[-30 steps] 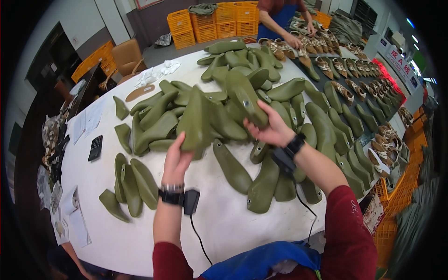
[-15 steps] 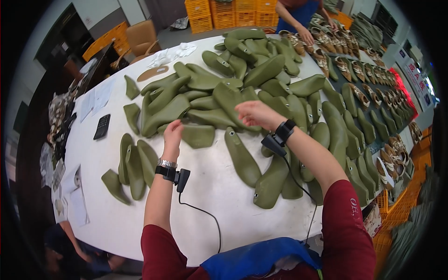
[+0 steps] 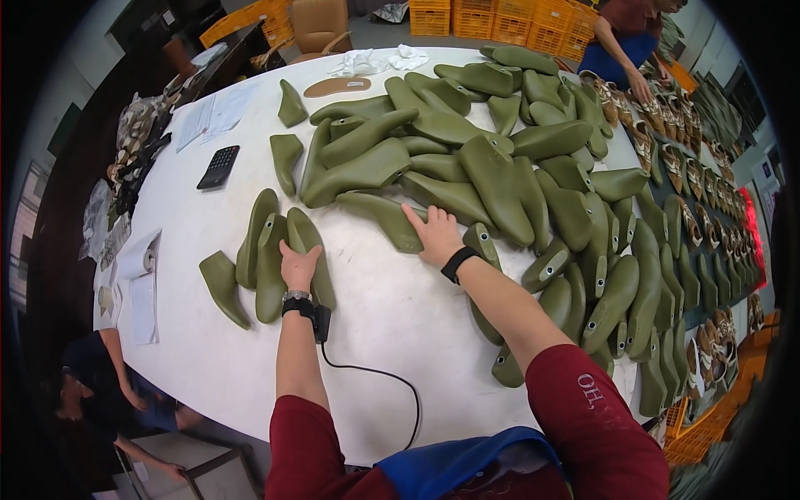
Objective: Organizing shoes and shoe lasts on a conveyor belt and workbench in a factory setting.
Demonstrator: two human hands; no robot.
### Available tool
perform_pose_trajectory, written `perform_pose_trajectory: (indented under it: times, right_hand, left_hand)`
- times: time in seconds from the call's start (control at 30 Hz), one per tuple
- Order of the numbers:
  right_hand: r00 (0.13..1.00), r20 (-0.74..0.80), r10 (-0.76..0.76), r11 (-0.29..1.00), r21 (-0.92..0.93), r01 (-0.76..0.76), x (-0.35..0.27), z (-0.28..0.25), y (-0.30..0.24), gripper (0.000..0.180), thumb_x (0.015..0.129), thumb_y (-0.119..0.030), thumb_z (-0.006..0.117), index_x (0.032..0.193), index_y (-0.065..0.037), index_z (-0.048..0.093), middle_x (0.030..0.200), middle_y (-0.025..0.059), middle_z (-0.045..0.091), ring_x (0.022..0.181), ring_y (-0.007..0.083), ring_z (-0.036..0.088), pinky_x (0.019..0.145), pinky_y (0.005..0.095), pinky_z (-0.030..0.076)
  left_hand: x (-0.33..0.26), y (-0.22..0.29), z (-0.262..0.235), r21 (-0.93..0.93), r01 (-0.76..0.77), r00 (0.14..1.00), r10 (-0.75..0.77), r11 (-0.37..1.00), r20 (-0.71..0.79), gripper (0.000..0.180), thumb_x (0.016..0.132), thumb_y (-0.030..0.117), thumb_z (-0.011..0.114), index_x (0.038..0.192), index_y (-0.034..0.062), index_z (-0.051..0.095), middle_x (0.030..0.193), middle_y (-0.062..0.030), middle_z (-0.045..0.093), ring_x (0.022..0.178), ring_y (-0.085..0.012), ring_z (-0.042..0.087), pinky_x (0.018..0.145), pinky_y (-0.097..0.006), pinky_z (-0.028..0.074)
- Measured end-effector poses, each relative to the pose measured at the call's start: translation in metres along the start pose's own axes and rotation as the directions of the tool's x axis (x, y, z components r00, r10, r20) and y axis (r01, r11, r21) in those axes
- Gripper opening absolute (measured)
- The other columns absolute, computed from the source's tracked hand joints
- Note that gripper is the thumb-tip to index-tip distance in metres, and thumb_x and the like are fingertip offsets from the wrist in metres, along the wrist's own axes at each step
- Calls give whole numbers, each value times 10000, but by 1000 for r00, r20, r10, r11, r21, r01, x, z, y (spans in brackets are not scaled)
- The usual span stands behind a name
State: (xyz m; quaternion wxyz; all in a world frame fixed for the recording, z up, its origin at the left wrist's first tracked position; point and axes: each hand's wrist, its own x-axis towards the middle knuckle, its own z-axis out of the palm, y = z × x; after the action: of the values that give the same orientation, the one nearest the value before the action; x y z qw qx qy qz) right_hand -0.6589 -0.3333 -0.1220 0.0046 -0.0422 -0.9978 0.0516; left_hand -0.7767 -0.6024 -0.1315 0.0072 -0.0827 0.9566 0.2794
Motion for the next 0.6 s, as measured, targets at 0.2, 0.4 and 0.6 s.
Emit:
perform_pose_trajectory:
  times: [0.2, 0.4, 0.6]
  right_hand:
    - [985, 114, 128, 975, 169, -147, -38, -12, -23, 1092, 591, -338, 739, 1440, -171, 72, 1074, 214, 454, 995, 361, 464, 831, 419, 404]
    - [761, 631, -150, -427, 653, -626, -132, -34, -22, 707, 760, -443, 628, 1290, -68, 348, 1194, 95, 509, 1061, 214, 508, 870, 348, 428]
    - [861, 484, -158, -861, 359, -360, -313, -93, 13, 571, 833, -417, 539, 1296, -104, 419, 1278, 42, 489, 1152, 210, 470, 987, 392, 347]
  left_hand:
    - [-20, -3, 4, -73, -131, 976, 141, 989, 163, 647, 622, 322, 734, 1150, 64, 464, 1049, -187, 597, 969, -345, 579, 836, -418, 461]
    - [-98, -4, 2, -5, -366, 852, 337, 931, 401, 673, 641, 310, 735, 1158, 23, 413, 1003, -199, 589, 970, -354, 568, 820, -418, 470]
    - [-159, -27, -12, -184, -195, 765, 267, 963, 586, 809, 617, 312, 751, 1199, -20, 298, 1046, -220, 584, 943, -308, 603, 802, -359, 497]
